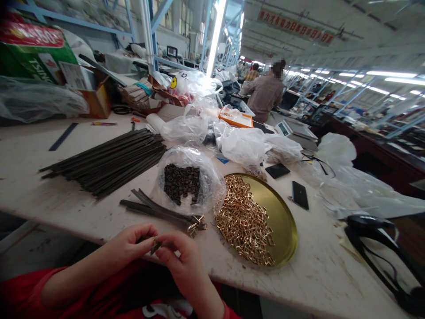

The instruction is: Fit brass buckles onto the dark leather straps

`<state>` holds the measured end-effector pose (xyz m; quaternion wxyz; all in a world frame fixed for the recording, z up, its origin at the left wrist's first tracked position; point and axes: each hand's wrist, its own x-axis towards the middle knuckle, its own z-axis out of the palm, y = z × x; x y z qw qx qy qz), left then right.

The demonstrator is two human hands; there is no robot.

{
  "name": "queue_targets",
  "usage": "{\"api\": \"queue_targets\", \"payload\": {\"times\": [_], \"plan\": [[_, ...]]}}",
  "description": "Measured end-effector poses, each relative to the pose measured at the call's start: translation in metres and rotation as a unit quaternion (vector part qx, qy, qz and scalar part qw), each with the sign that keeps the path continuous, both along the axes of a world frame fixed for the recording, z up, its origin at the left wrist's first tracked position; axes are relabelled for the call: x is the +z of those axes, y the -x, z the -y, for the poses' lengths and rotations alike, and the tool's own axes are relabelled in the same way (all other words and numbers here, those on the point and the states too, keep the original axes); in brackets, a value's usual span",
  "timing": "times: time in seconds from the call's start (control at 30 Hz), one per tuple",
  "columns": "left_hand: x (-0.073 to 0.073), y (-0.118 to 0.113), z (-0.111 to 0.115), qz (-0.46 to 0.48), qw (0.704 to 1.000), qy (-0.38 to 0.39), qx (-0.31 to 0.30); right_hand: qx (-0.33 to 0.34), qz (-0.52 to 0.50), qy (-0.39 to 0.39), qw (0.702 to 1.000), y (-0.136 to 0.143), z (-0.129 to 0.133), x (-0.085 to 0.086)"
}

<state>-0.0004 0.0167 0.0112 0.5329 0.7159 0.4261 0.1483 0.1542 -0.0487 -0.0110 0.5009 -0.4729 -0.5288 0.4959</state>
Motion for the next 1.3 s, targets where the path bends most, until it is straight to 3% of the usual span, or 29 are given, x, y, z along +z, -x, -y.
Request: {"api": "queue_targets", "payload": {"times": [0.13,0.33,0.5,0.73,0.9,1.03,1.17,1.3], "plan": [[-0.002,-0.001,0.005,-0.022,0.999,-0.02,-0.013,0.016,0.12,-0.039,0.992,-0.006,0.0,0.002],[-0.007,0.0,0.009,-0.033,0.998,-0.045,-0.019,0.075,0.114,0.033,0.99,-0.015,0.001,0.002],[-0.012,-0.001,0.007,-0.036,0.998,-0.054,-0.021,0.004,0.198,-0.014,0.98,-0.012,0.004,-0.001],[-0.008,-0.005,0.009,-0.015,1.0,-0.027,-0.003,-0.01,0.22,-0.025,0.975,-0.01,0.004,0.001],[-0.002,-0.01,0.016,0.031,0.998,-0.056,-0.013,-0.104,0.211,-0.011,0.972,-0.005,0.0,-0.005],[-0.009,-0.012,0.017,0.02,0.997,-0.069,0.006,-0.168,0.18,-0.028,0.969,0.005,0.002,-0.011],[-0.015,-0.011,0.014,0.023,0.996,-0.083,0.03,-0.151,0.21,-0.118,0.959,0.011,0.008,-0.015],[-0.005,-0.009,0.019,0.034,0.997,-0.07,0.022,-0.145,0.236,-0.129,0.952,0.009,0.007,-0.016]]}}
